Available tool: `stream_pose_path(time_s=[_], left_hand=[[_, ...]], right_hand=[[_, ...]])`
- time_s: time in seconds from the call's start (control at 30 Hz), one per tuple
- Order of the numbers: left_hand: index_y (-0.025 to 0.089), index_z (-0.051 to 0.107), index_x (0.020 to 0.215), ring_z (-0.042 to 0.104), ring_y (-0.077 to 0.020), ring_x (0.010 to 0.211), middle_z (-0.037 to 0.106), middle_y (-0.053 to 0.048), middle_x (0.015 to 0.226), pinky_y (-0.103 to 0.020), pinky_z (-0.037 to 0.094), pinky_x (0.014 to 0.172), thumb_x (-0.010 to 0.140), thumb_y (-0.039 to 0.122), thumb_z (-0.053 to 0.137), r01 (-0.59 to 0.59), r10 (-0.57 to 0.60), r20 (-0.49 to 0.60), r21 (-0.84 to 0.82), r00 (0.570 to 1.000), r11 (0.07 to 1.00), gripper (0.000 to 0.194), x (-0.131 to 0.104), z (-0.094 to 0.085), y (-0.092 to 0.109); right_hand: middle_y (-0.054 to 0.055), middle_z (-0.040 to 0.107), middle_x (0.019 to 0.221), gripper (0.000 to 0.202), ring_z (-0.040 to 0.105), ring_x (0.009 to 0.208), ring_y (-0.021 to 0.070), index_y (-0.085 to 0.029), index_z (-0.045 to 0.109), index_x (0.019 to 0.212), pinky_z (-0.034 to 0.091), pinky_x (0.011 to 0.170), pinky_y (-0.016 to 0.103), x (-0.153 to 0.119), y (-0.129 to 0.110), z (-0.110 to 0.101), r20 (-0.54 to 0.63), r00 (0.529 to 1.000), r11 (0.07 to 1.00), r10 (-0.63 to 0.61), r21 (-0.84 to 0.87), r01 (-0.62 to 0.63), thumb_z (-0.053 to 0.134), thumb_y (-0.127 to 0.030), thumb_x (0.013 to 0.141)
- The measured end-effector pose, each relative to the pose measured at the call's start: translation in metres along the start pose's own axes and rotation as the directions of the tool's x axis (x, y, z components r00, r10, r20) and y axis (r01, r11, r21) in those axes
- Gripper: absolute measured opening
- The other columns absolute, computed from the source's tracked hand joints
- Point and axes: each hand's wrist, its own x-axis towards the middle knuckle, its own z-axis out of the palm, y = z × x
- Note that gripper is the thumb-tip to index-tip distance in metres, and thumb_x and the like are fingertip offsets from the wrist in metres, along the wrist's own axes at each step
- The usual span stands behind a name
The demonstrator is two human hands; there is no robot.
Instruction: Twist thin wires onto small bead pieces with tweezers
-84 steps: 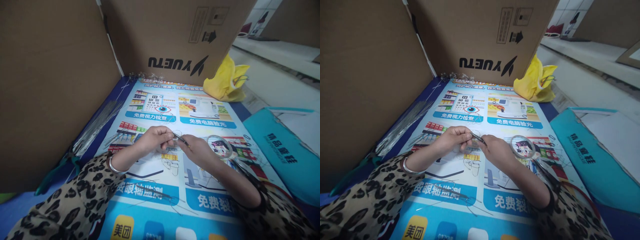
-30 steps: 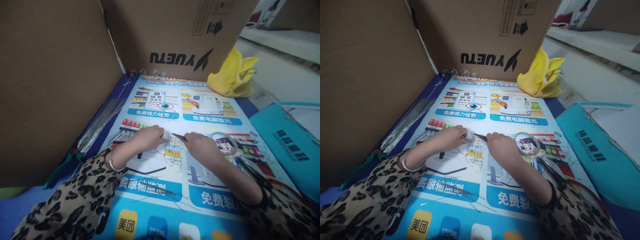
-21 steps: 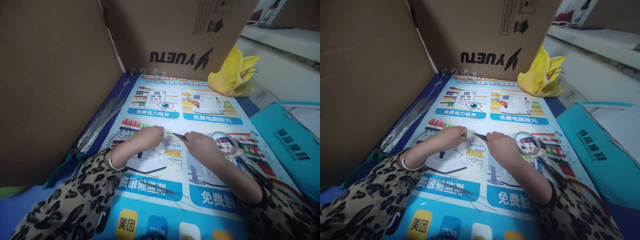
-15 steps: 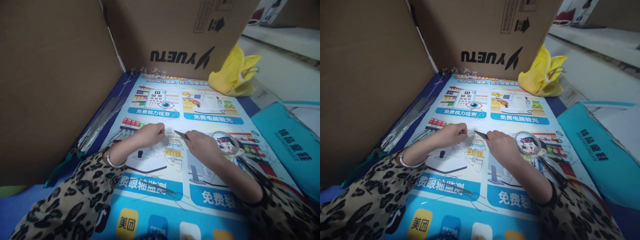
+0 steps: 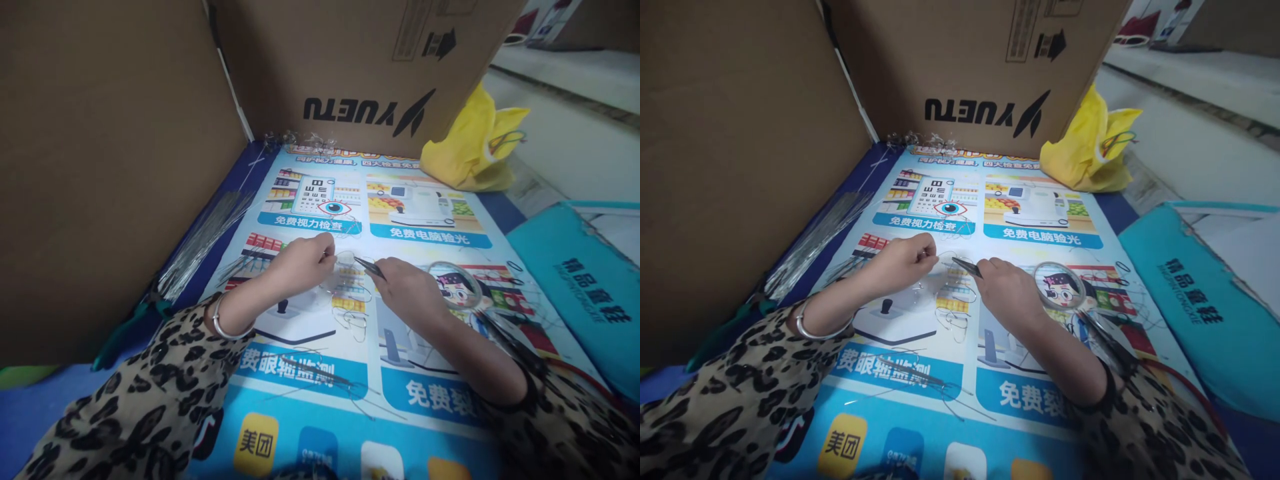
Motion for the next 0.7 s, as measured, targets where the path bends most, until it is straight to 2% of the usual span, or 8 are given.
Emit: stream_pose_path(time_s=[0.1, 0.23, 0.33, 0.57, 0.7], left_hand=[[0.019, 0.05, 0.076, 0.053, -0.0122, 0.057, 0.06, 0.001, 0.063, -0.024, 0.031, 0.052, 0.08, 0.025, 0.048, 0.02, -0.018, 0.029, -0.085, 0.999, 0.996, 0.007, 0.001, 0.002, 0.0], [0.019, 0.048, 0.078, 0.055, -0.0099, 0.051, 0.06, 0.002, 0.062, -0.022, 0.035, 0.051, 0.081, 0.027, 0.046, 0.065, -0.018, 0.167, -0.281, 0.986, 0.957, 0.009, 0.001, 0.007, -0.002], [0.019, 0.048, 0.079, 0.057, -0.0096, 0.051, 0.061, 0.002, 0.06, -0.021, 0.037, 0.052, 0.081, 0.028, 0.046, 0.083, 0.0, 0.233, -0.348, 0.972, 0.934, 0.009, 0.0, 0.009, -0.002], [0.019, 0.047, 0.078, 0.057, -0.0087, 0.05, 0.062, 0.002, 0.064, -0.02, 0.039, 0.052, 0.081, 0.029, 0.046, 0.085, 0.009, 0.238, -0.383, 0.971, 0.92, 0.011, 0.001, 0.01, -0.003], [0.019, 0.047, 0.078, 0.058, -0.0093, 0.05, 0.061, 0.003, 0.062, -0.021, 0.039, 0.051, 0.081, 0.029, 0.046, 0.089, -0.002, 0.228, -0.372, 0.974, 0.924, 0.01, 0.001, 0.011, -0.002]], right_hand=[[0.004, 0.063, 0.085, 0.023, 0.058, 0.076, 0.0177, -0.019, 0.056, 0.09, 0.028, 0.056, 0.027, 0.0, 0.001, -0.001, -0.019, 1.0, 1.0, 0.002, -0.007, -0.003, 0.038, -0.033, 0.09], [0.005, 0.062, 0.082, 0.022, 0.057, 0.073, 0.0184, -0.018, 0.057, 0.087, 0.027, 0.056, 0.028, -0.001, 0.004, -0.001, -0.057, 0.998, 0.996, -0.021, -0.085, 0.016, 0.038, -0.029, 0.089], [0.006, 0.062, 0.079, 0.021, 0.056, 0.073, 0.0185, -0.018, 0.056, 0.083, 0.026, 0.057, 0.029, -0.001, 0.007, 0.001, -0.098, 0.994, 0.987, -0.058, -0.152, 0.043, 0.037, -0.026, 0.089], [0.006, 0.059, 0.074, 0.016, 0.053, 0.069, 0.0181, -0.017, 0.056, 0.08, 0.025, 0.059, 0.03, -0.001, 0.01, 0.003, -0.132, 0.98, 0.965, -0.149, -0.236, 0.115, 0.041, -0.021, 0.086], [0.005, 0.059, 0.074, 0.013, 0.053, 0.069, 0.0174, -0.017, 0.055, 0.08, 0.025, 0.059, 0.029, -0.001, 0.01, 0.004, -0.14, 0.974, 0.964, -0.175, -0.225, 0.141, 0.044, -0.02, 0.085]])
